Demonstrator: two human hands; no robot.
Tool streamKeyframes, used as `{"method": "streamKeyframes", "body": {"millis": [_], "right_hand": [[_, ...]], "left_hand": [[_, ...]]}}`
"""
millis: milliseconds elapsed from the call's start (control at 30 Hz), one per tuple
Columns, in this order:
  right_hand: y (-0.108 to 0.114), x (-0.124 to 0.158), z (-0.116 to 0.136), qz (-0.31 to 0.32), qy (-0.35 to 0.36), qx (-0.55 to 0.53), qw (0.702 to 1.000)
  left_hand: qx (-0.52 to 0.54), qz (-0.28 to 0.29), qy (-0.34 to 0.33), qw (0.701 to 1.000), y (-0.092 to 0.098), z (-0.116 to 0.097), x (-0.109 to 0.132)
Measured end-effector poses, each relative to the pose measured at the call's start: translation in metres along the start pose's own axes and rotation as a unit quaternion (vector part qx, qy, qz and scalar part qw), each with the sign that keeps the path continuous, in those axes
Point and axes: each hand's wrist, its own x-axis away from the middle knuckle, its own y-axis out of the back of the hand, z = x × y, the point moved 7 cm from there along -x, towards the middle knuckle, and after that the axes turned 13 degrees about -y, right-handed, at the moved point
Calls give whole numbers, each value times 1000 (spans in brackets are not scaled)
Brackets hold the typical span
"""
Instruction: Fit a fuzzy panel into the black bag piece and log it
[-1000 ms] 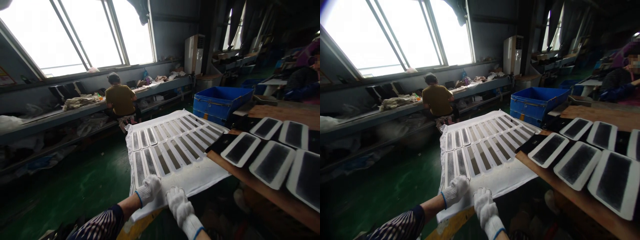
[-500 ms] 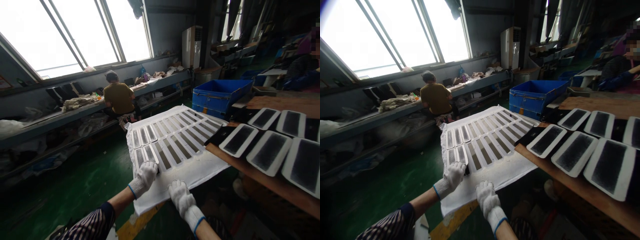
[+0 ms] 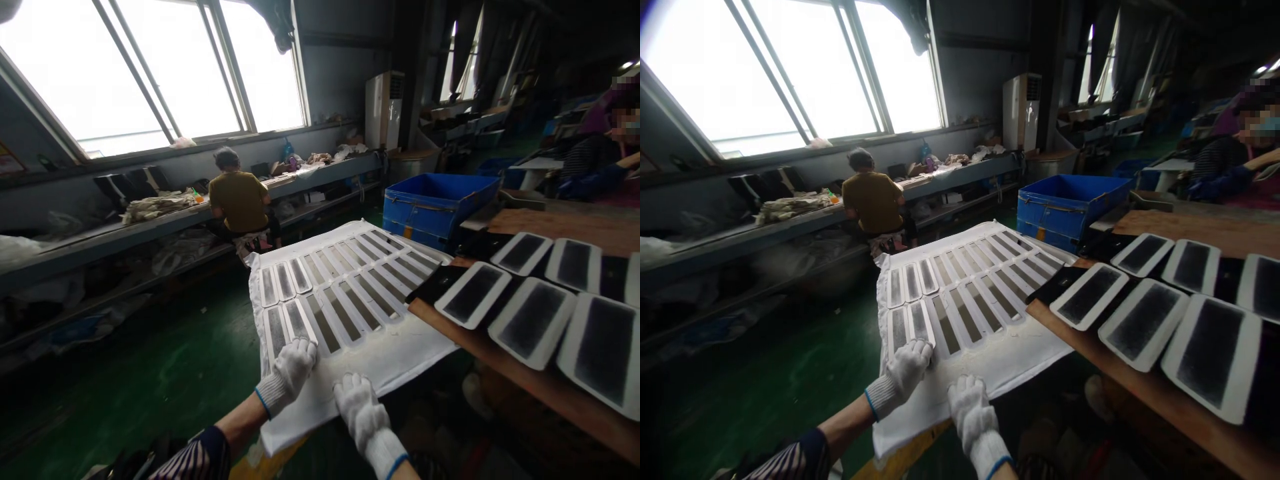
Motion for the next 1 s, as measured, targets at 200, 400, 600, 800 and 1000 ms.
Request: {"method": "streamKeyframes", "body": {"millis": [200,400,600,800,1000], "right_hand": [[-2,0,-5,32,0,-9,999],[9,-8,-1,61,3,-9,998],[4,-1,0,82,17,-13,996],[8,-1,-7,85,13,-30,996],[13,-9,9,101,12,-60,993]], "left_hand": [[-20,-23,-48,998,3,-33,12],[-42,-101,65,992,50,48,6],[-8,-56,-64,996,31,-40,14],[36,-64,57,996,46,41,-11],[55,-126,166,976,74,88,-24]]}}
